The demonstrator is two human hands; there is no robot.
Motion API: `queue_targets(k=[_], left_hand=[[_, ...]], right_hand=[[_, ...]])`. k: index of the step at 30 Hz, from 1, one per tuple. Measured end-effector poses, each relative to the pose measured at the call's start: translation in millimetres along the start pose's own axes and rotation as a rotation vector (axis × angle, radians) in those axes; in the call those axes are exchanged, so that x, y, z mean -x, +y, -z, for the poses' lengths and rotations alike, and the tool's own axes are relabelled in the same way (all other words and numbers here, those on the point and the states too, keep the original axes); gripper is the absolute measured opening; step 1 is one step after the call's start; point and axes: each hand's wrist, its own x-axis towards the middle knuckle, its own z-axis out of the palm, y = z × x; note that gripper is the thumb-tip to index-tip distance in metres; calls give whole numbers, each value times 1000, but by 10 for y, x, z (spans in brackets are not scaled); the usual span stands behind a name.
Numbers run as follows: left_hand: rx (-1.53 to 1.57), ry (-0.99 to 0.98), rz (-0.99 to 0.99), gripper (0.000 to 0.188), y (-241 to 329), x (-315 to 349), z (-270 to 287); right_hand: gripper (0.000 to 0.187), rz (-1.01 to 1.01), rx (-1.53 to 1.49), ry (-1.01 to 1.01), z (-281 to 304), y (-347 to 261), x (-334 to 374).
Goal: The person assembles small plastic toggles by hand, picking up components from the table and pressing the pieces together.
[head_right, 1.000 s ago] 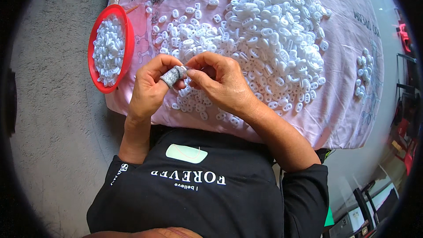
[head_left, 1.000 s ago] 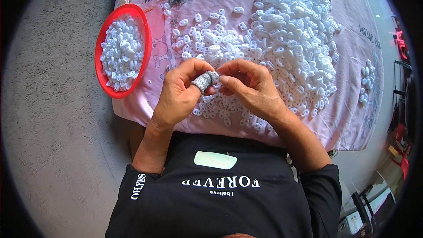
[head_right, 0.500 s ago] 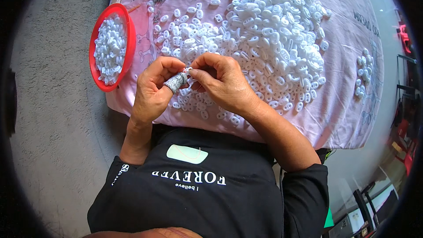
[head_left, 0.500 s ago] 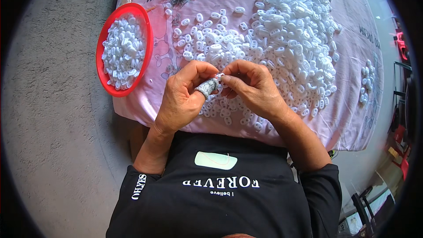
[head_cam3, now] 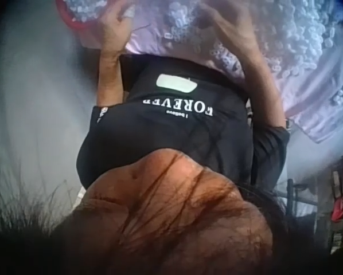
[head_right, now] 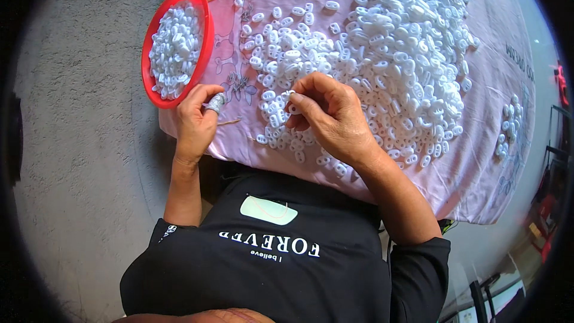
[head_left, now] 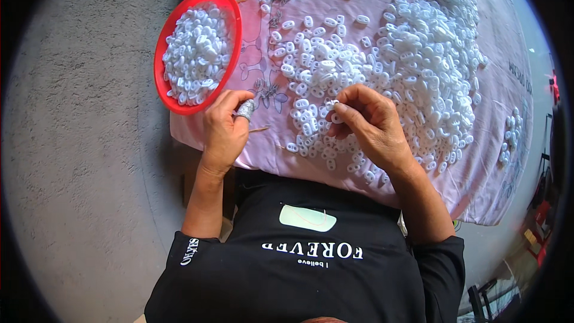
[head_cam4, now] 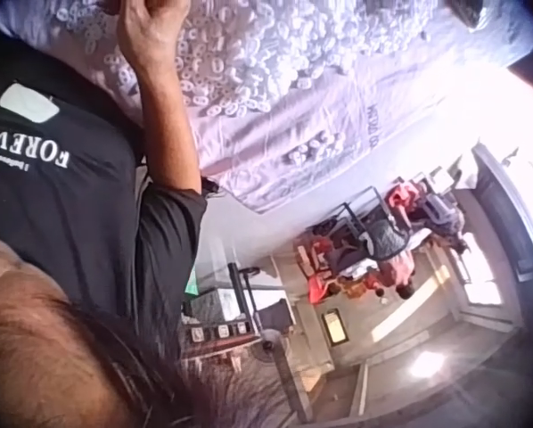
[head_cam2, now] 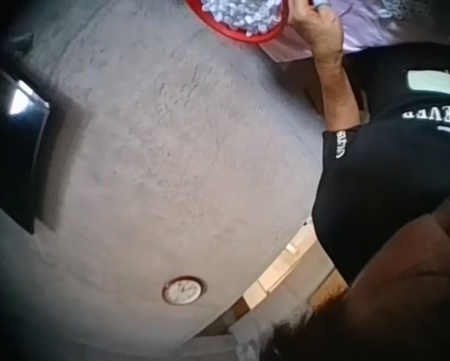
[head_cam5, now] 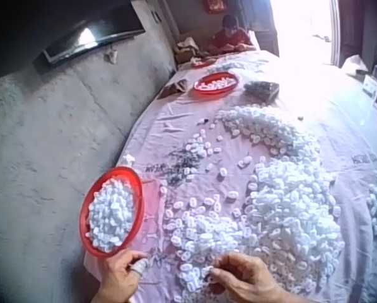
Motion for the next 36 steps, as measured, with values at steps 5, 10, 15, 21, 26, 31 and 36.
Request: queue_targets(k=[5,10,15,21,26,31,36], left_hand=[[-6,0,-24,33,-37,23,-92],[-12,3,-81,32,-49,-43,-146],[9,-38,-90,32,-36,-33,-172],[-33,-75,-108,32,-49,-5,-169],[-40,-53,-82,30,-24,-19,-184],[-40,-39,-72,24,-45,-20,-224],[-33,-57,-83,21,-32,-4,-223]], right_hand=[[9,2,14,-11,-9,6,-6],[10,15,57,-10,11,11,1],[10,16,47,-20,1,0,3],[9,16,82,-11,-20,-11,7],[9,23,107,-19,-18,3,6],[8,23,114,-20,-19,2,7],[7,24,129,-12,-28,1,6]])
